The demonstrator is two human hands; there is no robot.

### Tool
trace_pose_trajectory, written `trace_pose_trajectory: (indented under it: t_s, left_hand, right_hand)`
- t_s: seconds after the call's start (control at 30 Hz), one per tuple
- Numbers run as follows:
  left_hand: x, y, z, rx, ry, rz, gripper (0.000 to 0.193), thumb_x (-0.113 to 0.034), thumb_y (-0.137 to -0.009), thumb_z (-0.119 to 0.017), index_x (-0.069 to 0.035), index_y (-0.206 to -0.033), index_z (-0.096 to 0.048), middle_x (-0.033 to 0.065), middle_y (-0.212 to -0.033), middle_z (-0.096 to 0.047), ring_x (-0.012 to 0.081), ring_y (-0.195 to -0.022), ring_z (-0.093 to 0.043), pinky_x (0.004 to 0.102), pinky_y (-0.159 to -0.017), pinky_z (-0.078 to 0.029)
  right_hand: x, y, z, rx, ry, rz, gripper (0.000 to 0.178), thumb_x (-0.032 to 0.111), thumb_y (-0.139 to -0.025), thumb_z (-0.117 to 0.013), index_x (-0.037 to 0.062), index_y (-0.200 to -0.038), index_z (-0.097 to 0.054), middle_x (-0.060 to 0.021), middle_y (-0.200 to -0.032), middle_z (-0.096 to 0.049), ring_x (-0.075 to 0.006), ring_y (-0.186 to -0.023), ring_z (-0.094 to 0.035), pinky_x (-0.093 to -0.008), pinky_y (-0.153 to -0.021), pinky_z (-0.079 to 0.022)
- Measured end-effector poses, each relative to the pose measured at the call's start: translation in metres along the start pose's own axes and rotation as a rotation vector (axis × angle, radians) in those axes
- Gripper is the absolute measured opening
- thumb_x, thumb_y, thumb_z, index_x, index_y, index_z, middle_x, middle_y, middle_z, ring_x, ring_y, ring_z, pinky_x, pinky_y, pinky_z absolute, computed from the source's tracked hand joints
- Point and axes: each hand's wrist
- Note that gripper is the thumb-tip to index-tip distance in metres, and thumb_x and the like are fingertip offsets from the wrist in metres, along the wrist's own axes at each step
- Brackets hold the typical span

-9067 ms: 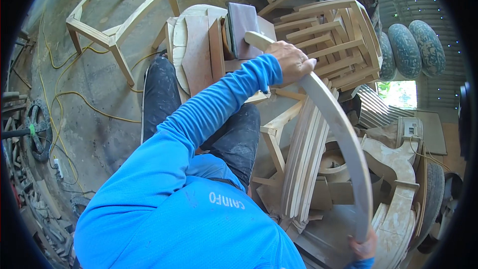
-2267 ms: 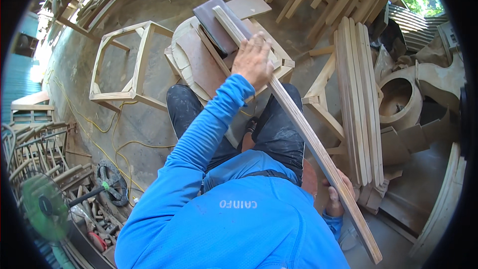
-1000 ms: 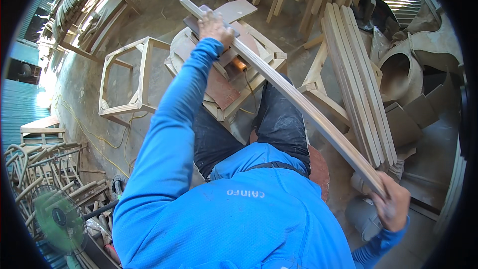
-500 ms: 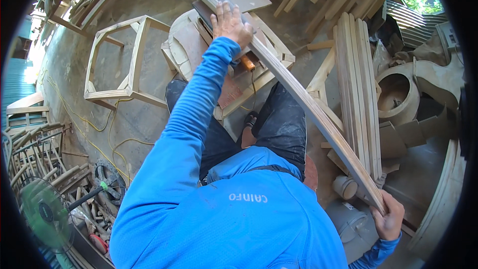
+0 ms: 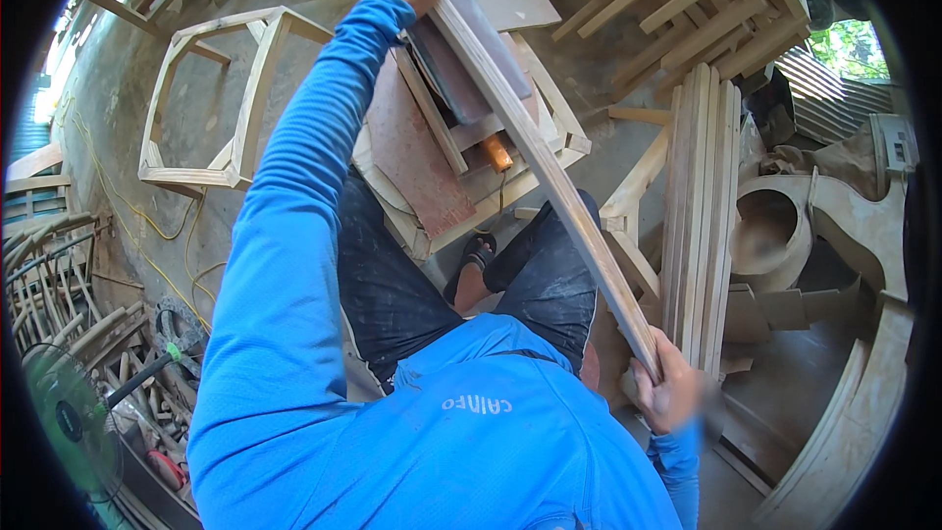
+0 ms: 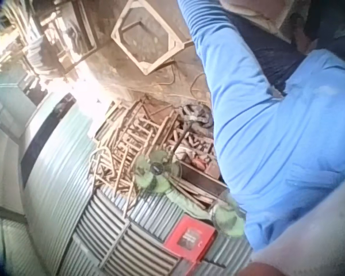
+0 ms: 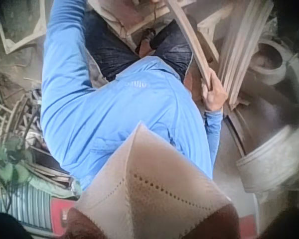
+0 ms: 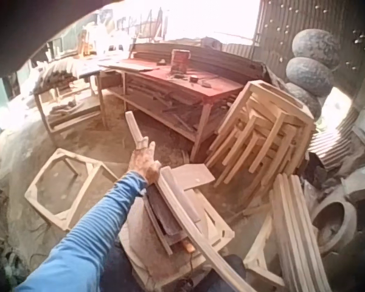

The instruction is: Sand curved wooden furniture components using a stationary electric sander.

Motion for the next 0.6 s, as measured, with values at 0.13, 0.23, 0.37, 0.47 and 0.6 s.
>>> trace_pose_trajectory:
  t_s: [0.13,0.23,0.37,0.47,0.6]
  left_hand:
    - [0.036,-0.035,0.02,-0.02,-0.096,0.016,0.082,-0.035,-0.088,-0.054,0.008,-0.155,-0.034,0.0309,-0.166,-0.021,0.0415,-0.156,-0.019,0.0439,-0.128,-0.018]
    - [0.083,-0.057,0.033,-0.015,0.572,-0.3,0.083,-0.035,-0.087,-0.053,0.008,-0.156,-0.033,0.0307,-0.166,-0.019,0.0407,-0.157,-0.016,0.0436,-0.128,-0.017]
    - [0.069,-0.095,0.03,-0.08,-0.102,0.135,0.09,-0.038,-0.085,-0.055,0.005,-0.159,-0.027,0.0293,-0.168,-0.013,0.0385,-0.158,-0.011,0.042,-0.129,-0.012]
    - [0.064,-0.097,0.035,-0.075,-0.095,0.166,0.093,-0.039,-0.084,-0.056,0.004,-0.16,-0.025,0.0302,-0.168,-0.011,0.0393,-0.158,-0.01,0.0417,-0.129,-0.011]
    - [0.057,-0.091,0.034,-0.062,-0.103,0.166,0.094,-0.038,-0.084,-0.057,0.005,-0.16,-0.023,0.0308,-0.168,-0.01,0.0405,-0.158,-0.008,0.0418,-0.13,-0.01]
  right_hand:
    - [0.018,-0.037,-0.024,-0.06,-0.032,0.059,0.052,0.012,-0.081,-0.077,0.015,-0.131,-0.065,-0.015,-0.096,-0.072,-0.0362,-0.081,-0.071,-0.0417,-0.068,-0.057]
    - [0.026,-0.065,-0.046,-0.081,-0.047,0.097,0.052,0.014,-0.082,-0.078,0.0161,-0.132,-0.064,-0.0142,-0.098,-0.072,-0.0361,-0.081,-0.071,-0.0424,-0.068,-0.057]
    - [0.045,-0.1,-0.075,-0.151,-0.064,0.143,0.052,0.017,-0.084,-0.078,0.0193,-0.134,-0.062,-0.0116,-0.098,-0.072,-0.0363,-0.08,-0.071,-0.0431,-0.065,-0.057]
    - [0.058,-0.134,-0.09,-0.165,-0.069,0.167,0.056,0.02,-0.085,-0.078,0.0214,-0.137,-0.059,-0.0111,-0.097,-0.072,-0.0361,-0.077,-0.071,-0.044,-0.063,-0.056]
    - [0.083,-0.193,-0.118,-0.257,-0.056,0.244,0.057,0.028,-0.088,-0.075,0.0226,-0.141,-0.055,-0.0107,-0.092,-0.071,-0.0356,-0.075,-0.071,-0.0452,-0.059,-0.056]
Point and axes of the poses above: each hand's wrist, its own y-axis away from the middle knuckle, its own z-axis out of the back of the hand, x = y × z
